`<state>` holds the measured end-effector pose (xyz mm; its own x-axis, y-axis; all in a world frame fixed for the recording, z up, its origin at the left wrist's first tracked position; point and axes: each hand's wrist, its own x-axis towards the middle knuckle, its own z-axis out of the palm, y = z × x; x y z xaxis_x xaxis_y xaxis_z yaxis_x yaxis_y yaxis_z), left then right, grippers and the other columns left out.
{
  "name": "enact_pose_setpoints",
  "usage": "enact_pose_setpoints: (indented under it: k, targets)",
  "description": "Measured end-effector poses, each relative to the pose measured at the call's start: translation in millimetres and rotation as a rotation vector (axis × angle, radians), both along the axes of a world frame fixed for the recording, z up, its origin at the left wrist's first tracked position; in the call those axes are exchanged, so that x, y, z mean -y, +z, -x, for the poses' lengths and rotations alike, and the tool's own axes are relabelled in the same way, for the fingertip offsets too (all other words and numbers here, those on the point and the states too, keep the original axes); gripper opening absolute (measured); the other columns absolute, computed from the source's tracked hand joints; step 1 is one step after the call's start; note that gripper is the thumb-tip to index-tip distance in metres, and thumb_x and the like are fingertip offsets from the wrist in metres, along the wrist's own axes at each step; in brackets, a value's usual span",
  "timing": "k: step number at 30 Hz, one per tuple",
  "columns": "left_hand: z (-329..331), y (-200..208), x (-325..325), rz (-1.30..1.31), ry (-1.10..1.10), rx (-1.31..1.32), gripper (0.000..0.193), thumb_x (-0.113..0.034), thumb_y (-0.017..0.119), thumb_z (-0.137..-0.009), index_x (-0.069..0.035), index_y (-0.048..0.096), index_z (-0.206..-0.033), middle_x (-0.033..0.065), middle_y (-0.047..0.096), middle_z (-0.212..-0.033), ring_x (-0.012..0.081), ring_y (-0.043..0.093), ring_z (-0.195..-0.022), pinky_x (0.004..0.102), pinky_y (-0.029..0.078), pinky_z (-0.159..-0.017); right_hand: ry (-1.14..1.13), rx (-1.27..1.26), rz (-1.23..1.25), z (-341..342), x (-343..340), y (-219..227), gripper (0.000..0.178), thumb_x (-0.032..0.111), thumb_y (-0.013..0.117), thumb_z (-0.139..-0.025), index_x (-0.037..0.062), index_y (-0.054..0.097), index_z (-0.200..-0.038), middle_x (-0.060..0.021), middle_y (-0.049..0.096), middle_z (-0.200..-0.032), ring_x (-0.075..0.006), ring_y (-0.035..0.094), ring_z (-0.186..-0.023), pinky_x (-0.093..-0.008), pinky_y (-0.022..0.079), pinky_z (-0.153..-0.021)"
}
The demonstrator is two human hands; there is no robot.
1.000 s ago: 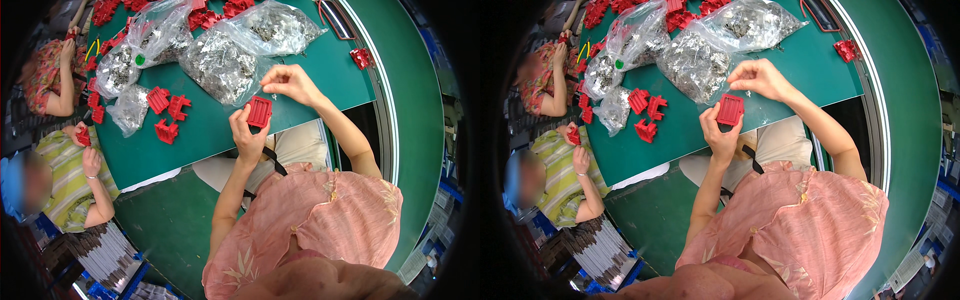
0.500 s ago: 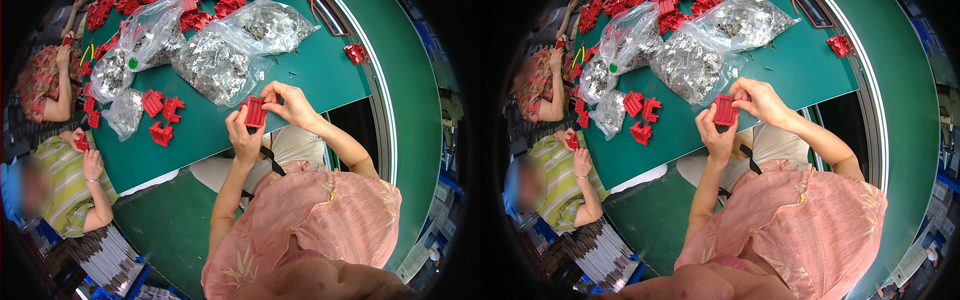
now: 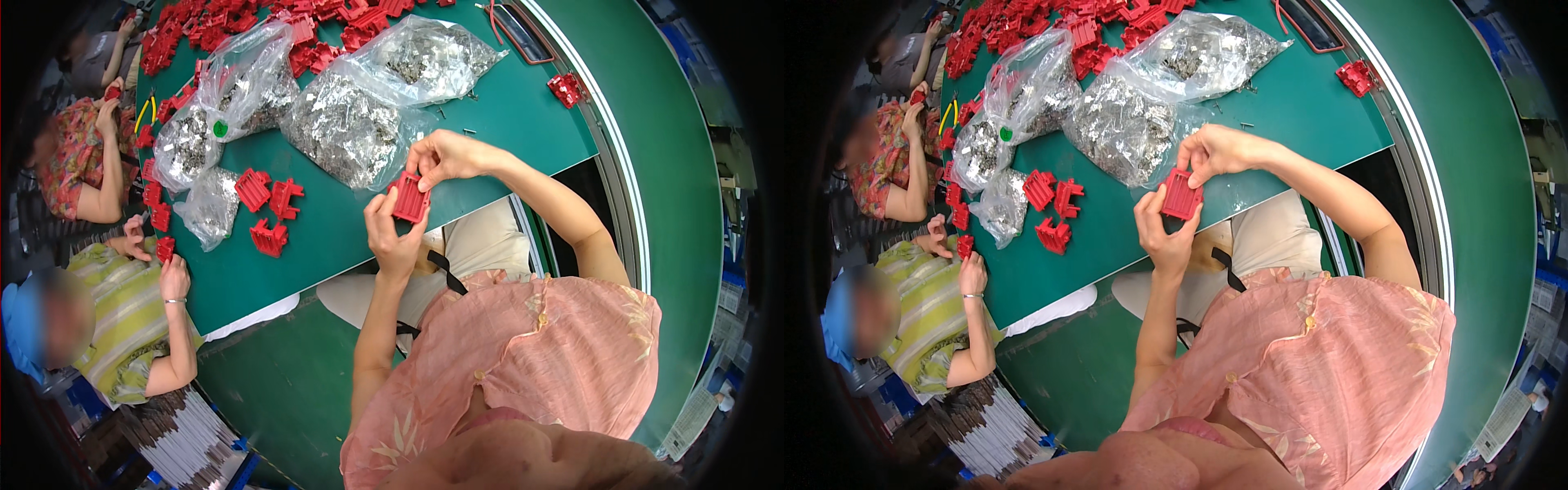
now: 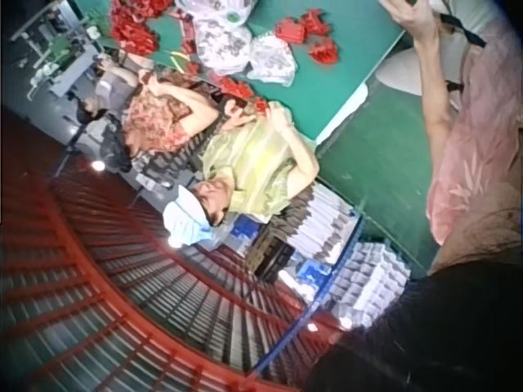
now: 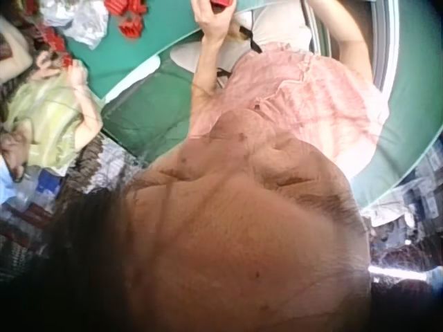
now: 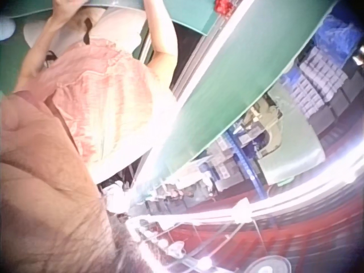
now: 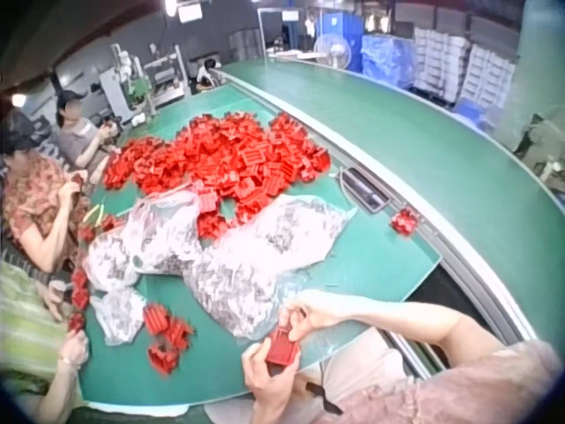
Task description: The person takes metal pieces from a plastic bag and inserts them into plastic parts by hand.
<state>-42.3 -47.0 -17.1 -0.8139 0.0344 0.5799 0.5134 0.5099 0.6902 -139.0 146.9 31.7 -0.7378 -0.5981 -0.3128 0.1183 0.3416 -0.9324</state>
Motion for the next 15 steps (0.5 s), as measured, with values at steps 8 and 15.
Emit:
enact_pose_setpoints:
  k: [8,15]
  targets:
    - [-6.7,7.4,78.9,0.198,0.389,0.080,0.061,-0.014,0.088,-0.068,-0.003,0.062,-0.122,0.0148,0.049,-0.119,0.0326,0.050,-0.110,0.0428,0.042,-0.095,-0.313,-0.714,-0.090,62.0,-6.1,30.3,0.025,0.025,0.063,-0.095,0.0048,0.069,-0.108,-0.0089,0.072,-0.100,-0.0177,0.067,-0.094,-0.0324,0.052,-0.081]
    - [-2.2,-2.3,121.9,0.473,0.767,0.088,0.057,-0.031,0.077,-0.081,-0.005,0.060,-0.129,0.0192,0.042,-0.138,0.0371,0.040,-0.123,0.0526,0.031,-0.104,-1.226,-1.237,-0.405,259.7,-142.9,-36.1,0.036,0.023,0.062,-0.087,0.0007,0.056,-0.115,-0.0251,0.059,-0.111,-0.0403,0.057,-0.105,-0.0455,0.047,-0.093]
